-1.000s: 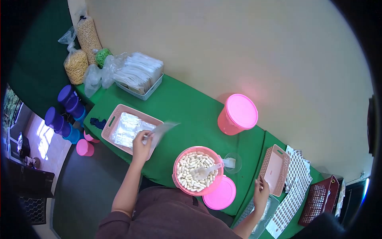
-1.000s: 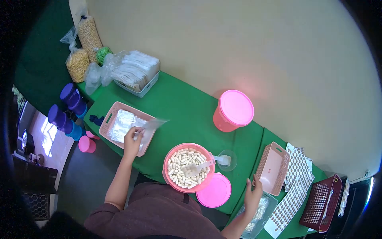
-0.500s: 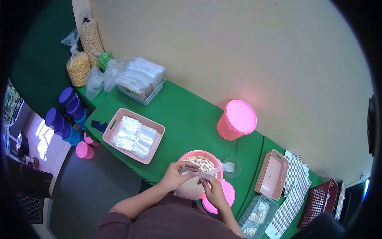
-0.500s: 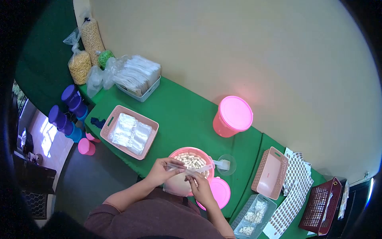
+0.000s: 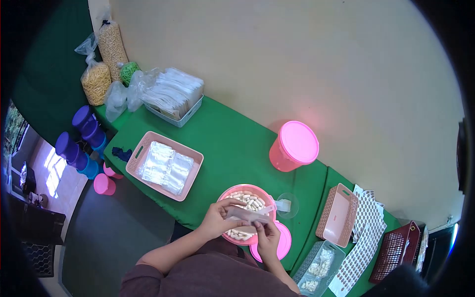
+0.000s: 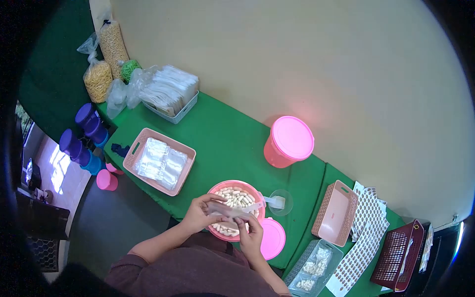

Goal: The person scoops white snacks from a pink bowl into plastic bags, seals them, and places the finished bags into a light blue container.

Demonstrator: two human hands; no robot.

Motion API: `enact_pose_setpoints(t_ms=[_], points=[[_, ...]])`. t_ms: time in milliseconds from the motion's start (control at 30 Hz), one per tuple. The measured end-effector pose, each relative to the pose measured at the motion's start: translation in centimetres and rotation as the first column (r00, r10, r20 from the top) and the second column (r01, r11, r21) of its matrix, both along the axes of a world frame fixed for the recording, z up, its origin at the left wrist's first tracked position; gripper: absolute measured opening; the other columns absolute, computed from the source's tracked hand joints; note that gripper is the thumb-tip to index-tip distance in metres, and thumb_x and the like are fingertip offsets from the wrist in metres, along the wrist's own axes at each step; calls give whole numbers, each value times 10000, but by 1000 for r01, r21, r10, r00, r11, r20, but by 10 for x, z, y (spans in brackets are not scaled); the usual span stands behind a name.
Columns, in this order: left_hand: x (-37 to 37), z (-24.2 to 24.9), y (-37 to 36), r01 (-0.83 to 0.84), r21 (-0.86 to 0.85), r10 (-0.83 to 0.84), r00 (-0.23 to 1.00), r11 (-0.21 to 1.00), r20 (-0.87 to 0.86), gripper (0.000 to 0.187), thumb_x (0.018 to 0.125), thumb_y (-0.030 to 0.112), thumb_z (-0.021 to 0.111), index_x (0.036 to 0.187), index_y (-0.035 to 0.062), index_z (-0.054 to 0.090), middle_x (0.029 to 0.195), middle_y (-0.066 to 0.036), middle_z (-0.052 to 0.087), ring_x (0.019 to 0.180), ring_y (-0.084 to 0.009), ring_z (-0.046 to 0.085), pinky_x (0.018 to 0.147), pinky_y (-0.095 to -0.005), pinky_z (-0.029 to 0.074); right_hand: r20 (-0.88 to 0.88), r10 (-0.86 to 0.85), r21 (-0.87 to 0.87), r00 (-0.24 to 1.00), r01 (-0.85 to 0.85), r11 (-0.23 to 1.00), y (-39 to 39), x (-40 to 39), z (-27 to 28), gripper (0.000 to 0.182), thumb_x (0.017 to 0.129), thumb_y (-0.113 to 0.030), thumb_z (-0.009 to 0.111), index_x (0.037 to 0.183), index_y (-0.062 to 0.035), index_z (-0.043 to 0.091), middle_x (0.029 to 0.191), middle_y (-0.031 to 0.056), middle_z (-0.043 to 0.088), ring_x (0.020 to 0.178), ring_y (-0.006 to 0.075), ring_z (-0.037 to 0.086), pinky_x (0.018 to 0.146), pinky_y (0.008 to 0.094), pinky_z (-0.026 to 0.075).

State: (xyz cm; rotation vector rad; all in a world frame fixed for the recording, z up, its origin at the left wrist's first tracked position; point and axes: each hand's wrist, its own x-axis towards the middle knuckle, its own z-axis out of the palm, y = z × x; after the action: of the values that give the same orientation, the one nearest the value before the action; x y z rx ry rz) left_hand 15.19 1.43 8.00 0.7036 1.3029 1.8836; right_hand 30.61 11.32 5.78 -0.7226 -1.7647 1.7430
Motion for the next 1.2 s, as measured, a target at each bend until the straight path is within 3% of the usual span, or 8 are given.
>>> enact_pose_setpoints(t_ms=[100,300,367,500,567,733,900,1200], points=[[4,9,1,92,-139,-61,975,986,213,279,720,-43,779,963,-34,642,892,-109,686,823,-136,661,796,-271,548,42,-4,202,999,-4,979,8,0,-2,231,896,-124,640,1079,-1,570,940,69,586,846,138,528,773,272,428],[1,-7,-7,-67,-133,47,988,989,-147,187,751,-19,739,928,-19,678,886,-96,705,828,-132,668,807,-291,546,-151,-194,-51,969,188,981,3,-7,13,332,962,-219,556,1216,-49,427,853,53,565,741,118,523,735,241,431],[0,-9,-12,-132,-107,62,864,985,-500,204,711,-21,743,903,0,678,860,-96,703,788,-152,677,869,-338,531,-158,-50,-185,986,21,983,5,-3,16,374,972,-215,526,1247,-15,369,877,81,573,763,110,536,750,241,452],[6,-4,-13,-165,-47,97,760,985,-643,239,649,-43,728,870,30,673,844,-90,689,801,-190,681,962,-395,485,-164,64,-183,984,-94,979,1,-4,18,376,963,-172,541,1255,-18,361,874,79,574,782,112,557,734,230,466],[4,-7,-13,-131,144,188,432,981,-882,238,656,-18,701,876,66,669,853,-59,682,846,-219,674,1009,-433,442,-136,-45,-299,990,2,954,-3,-10,27,349,929,-95,580,1223,9,424,904,83,609,841,129,596,726,241,489],[7,-15,-14,-114,128,153,251,985,-956,253,702,85,706,948,122,657,1043,-47,656,1010,-242,626,1053,-492,365,23,104,-448,994,-83,890,4,2,31,196,883,-48,644,1041,59,600,834,66,647,874,147,640,759,252,506],[14,-12,-6,-75,-23,-14,114,997,-993,634,775,310,717,1347,212,463,1493,-96,327,1408,-343,231,1137,-569,119,84,-18,48,996,14,999,0,1,29,53,801,-23,715,797,16,679,708,36,622,630,86,533,594,240,423],[27,-4,-12,288,13,-190,665,958,-722,917,741,187,751,1460,164,182,1437,-129,382,1347,-364,345,1111,-525,260,211,63,102,975,-86,991,-4,5,30,89,729,29,720,703,18,636,686,39,637,630,83,558,586,252,443]])
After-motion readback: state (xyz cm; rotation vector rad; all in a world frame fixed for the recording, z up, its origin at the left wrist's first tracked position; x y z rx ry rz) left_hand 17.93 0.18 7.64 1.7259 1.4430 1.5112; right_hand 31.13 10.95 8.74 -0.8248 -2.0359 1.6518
